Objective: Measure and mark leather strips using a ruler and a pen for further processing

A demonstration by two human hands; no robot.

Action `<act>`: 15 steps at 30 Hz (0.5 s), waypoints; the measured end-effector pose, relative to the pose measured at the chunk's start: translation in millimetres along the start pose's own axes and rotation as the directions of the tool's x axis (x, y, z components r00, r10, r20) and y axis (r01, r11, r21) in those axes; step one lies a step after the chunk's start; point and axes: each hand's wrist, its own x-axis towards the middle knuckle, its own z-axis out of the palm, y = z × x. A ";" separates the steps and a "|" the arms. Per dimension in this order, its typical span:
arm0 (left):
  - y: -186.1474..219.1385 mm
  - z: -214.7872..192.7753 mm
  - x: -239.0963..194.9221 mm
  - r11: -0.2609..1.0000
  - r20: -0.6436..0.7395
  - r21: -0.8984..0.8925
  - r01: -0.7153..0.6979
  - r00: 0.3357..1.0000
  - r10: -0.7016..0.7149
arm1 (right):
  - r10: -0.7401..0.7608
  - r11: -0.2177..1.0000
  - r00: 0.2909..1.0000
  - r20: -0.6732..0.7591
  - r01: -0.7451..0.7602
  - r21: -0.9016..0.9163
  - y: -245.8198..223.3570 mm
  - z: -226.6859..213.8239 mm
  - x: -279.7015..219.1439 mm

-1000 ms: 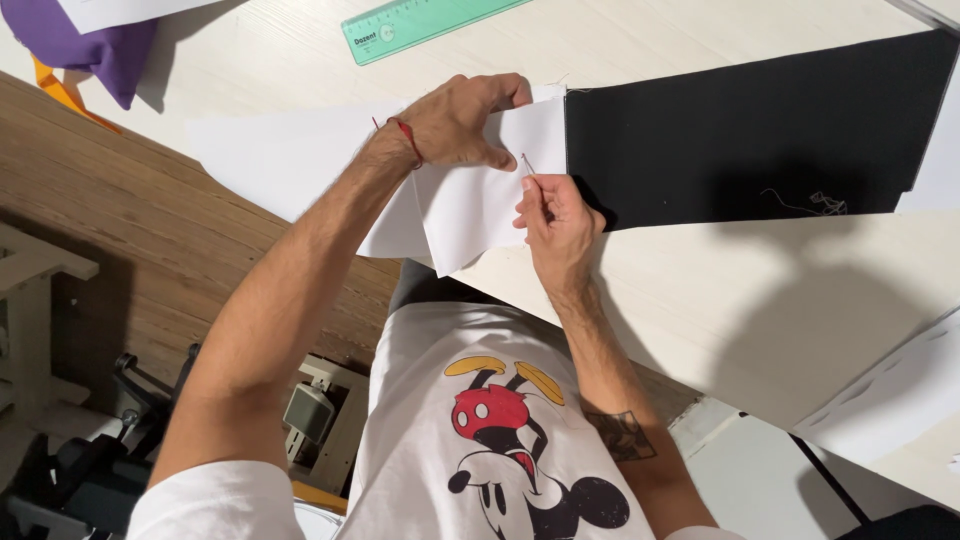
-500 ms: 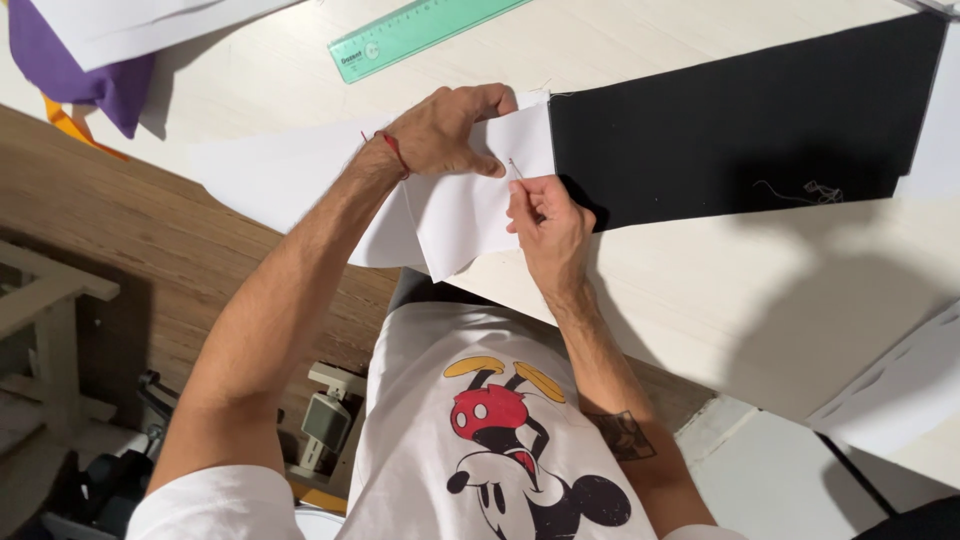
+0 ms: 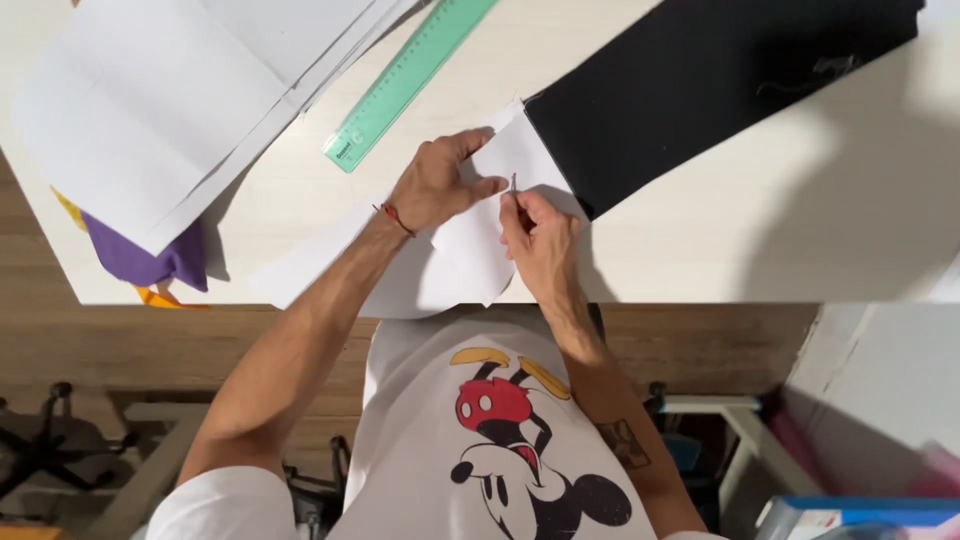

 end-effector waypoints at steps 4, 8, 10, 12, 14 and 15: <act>5.2 -4.4 0.7 1.000 0.023 -0.025 -0.011 1.000 0.012 | 0.033 0.999 0.997 -0.074 -0.032 0.005 1.8 15.0 -4.3; -12.8 -0.8 5.6 1.000 0.032 -0.023 -0.002 0.999 0.002 | 0.043 0.999 0.990 -0.135 -0.040 0.021 -1.6 23.9 -9.3; -11.2 -3.4 9.6 1.000 0.035 -0.009 -0.012 0.999 0.013 | 0.050 0.999 0.987 -0.150 -0.047 0.025 -2.9 26.3 -6.6; -1.4 -5.3 5.8 1.000 0.020 -0.015 -0.001 1.000 0.001 | 0.060 0.998 0.986 -0.155 -0.057 0.030 -1.9 26.7 -7.3; -6.1 -4.1 3.8 1.000 0.031 -0.022 -0.001 1.000 0.002 | 0.072 0.997 0.985 -0.157 -0.067 0.035 -3.9 28.2 -9.5; -7.3 -3.9 6.3 1.000 0.036 -0.030 -0.010 0.999 0.011 | 0.074 0.997 0.984 -0.162 -0.069 0.036 -4.9 27.9 -7.8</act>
